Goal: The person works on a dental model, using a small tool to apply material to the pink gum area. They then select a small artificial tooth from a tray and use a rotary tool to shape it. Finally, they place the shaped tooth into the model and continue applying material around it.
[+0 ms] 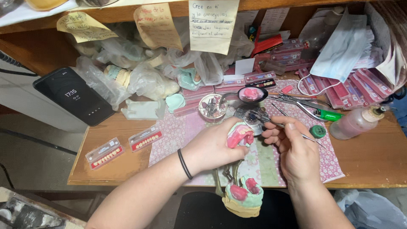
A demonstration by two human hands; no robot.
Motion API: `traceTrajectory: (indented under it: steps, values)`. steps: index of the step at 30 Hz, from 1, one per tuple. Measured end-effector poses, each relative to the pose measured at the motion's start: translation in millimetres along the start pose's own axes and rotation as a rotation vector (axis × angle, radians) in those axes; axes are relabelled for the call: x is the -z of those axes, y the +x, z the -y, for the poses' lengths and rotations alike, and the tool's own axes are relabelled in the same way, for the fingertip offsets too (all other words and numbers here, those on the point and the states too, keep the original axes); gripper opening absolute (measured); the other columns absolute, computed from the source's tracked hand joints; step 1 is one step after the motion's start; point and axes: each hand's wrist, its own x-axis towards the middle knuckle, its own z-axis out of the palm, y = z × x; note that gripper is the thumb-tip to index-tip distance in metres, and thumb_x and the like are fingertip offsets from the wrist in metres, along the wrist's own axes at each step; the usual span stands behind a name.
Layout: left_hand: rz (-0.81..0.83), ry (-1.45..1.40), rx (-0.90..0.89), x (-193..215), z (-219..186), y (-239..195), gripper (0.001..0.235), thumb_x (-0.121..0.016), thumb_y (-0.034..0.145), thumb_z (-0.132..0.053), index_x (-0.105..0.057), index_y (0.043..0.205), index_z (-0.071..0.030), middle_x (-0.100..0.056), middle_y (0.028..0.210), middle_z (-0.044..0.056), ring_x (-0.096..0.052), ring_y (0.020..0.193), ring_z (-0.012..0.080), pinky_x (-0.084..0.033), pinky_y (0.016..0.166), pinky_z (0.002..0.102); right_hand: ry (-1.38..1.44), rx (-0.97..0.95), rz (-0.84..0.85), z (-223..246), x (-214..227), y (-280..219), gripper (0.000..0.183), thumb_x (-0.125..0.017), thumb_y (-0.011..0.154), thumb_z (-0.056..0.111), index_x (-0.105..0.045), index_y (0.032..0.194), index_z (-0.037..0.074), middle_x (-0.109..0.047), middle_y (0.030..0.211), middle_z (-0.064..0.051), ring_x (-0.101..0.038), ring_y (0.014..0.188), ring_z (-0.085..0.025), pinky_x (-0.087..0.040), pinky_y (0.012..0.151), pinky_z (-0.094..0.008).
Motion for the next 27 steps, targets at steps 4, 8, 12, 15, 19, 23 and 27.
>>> traceTrajectory:
  steps: [4, 8, 12, 15, 19, 23, 27]
  values:
    - [0.007, -0.043, -0.007, 4.5, -2.1, -5.0, 0.073, -0.072, 0.075, -0.046, -0.058, 0.14, -0.017, -0.074, 0.113, 0.028, -0.066, 0.119, 0.0491, -0.05, 0.103, 0.058, 0.002, -0.007, 0.01, -5.9, 4.8, 0.2, 0.04, -0.047, 0.107, 0.024, -0.064, 0.123, -0.008, -0.07, 0.099, -0.027, -0.074, 0.082, -0.03, -0.064, 0.07, -0.034]
    - [-0.001, -0.044, -0.044, 3.3, 3.6, -2.6, 0.069, -0.068, 0.075, -0.048, -0.06, 0.137, -0.018, -0.075, 0.11, 0.027, -0.068, 0.117, 0.0476, -0.051, 0.102, 0.056, 0.018, 0.027, 0.017, -11.0, 9.8, 1.3, 0.039, -0.049, 0.107, 0.025, -0.063, 0.123, -0.008, -0.07, 0.1, -0.025, -0.074, 0.082, -0.029, -0.065, 0.069, -0.033]
    - [-0.015, -0.045, -0.043, 2.9, 1.3, -6.2, 0.064, -0.067, 0.076, -0.047, -0.062, 0.133, -0.018, -0.076, 0.107, 0.026, -0.069, 0.116, 0.046, -0.052, 0.101, 0.056, 0.019, 0.041, 0.032, -10.3, 10.2, 0.4, 0.039, -0.049, 0.108, 0.027, -0.063, 0.122, -0.007, -0.07, 0.1, -0.024, -0.075, 0.082, -0.028, -0.066, 0.069, -0.032]
    - [0.014, 0.089, -0.027, 8.2, -5.7, -6.5, 0.033, -0.058, 0.075, -0.043, -0.06, 0.099, -0.02, -0.077, 0.094, 0.005, -0.072, 0.087, 0.0316, -0.051, 0.074, 0.043, -0.01, -0.044, -0.017, 8.7, -3.4, -7.0, 0.03, -0.053, 0.108, 0.025, -0.062, 0.115, -0.003, -0.068, 0.099, -0.021, -0.068, 0.079, -0.026, -0.058, 0.068, -0.03]
    - [0.006, 0.112, 0.002, 9.7, -4.1, -7.5, 0.043, -0.057, 0.075, -0.046, -0.06, 0.108, -0.02, -0.078, 0.1, 0.008, -0.073, 0.091, 0.0351, -0.052, 0.076, 0.044, -0.01, -0.034, -0.013, 8.7, -4.0, -9.8, 0.033, -0.056, 0.108, 0.029, -0.064, 0.117, -0.001, -0.067, 0.098, -0.019, -0.068, 0.08, -0.023, -0.059, 0.07, -0.028]
    - [-0.017, 0.126, 0.015, 14.3, -5.0, -9.0, 0.045, -0.058, 0.074, -0.049, -0.059, 0.105, -0.017, -0.077, 0.101, 0.012, -0.071, 0.093, 0.0387, -0.05, 0.075, 0.047, 0.011, 0.022, 0.023, 15.0, -14.9, -20.3, 0.051, -0.061, 0.103, 0.036, -0.063, 0.132, -0.006, -0.07, 0.108, -0.025, -0.073, 0.09, -0.032, -0.064, 0.076, -0.033]
    - [-0.031, 0.113, 0.037, 18.5, -4.9, -9.4, 0.045, -0.059, 0.074, -0.05, -0.061, 0.106, -0.019, -0.079, 0.104, 0.01, -0.073, 0.095, 0.0367, -0.051, 0.075, 0.044, 0.007, 0.056, 0.014, 17.4, -25.7, -29.4, 0.046, -0.062, 0.1, 0.03, -0.064, 0.13, -0.005, -0.071, 0.109, -0.028, -0.077, 0.092, -0.04, -0.068, 0.08, -0.04]
